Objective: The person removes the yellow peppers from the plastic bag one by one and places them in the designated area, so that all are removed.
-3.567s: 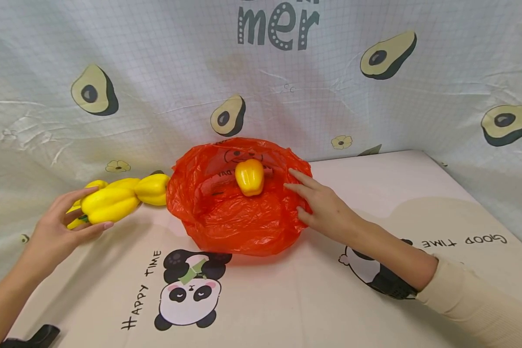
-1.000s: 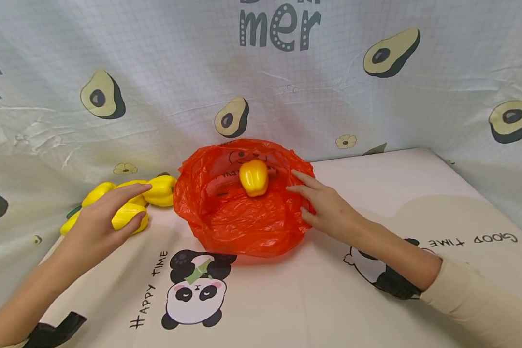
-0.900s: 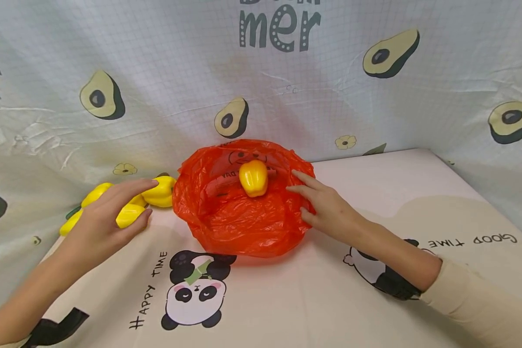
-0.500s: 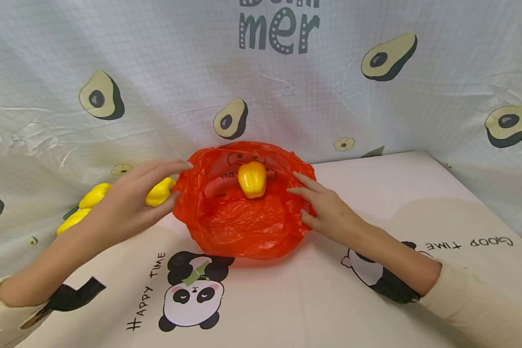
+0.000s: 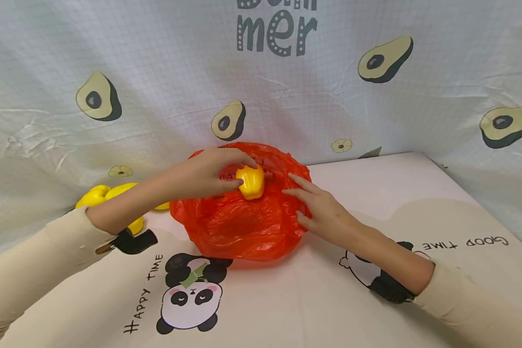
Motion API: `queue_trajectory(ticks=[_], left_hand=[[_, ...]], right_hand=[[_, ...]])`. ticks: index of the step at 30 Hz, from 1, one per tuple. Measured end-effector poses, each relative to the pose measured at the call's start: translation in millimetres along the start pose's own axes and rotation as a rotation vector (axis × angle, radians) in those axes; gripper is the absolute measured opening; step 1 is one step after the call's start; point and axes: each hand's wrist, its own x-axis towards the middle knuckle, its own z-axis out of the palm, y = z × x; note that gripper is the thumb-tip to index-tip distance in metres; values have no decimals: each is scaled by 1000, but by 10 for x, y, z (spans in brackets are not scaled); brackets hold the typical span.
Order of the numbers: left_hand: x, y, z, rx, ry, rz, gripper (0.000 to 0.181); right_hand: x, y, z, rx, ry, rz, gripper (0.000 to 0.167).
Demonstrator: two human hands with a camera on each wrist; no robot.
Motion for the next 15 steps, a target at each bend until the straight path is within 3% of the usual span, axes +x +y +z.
queue_trajectory(ticks=[6, 15], left_hand=[[253, -26, -1, -14, -11, 18, 29], [434, -209, -51, -6, -63, -24, 28]], right_hand=[[12, 4, -20, -10, 6, -4, 51], [79, -39, -14, 6, -4, -6, 50]])
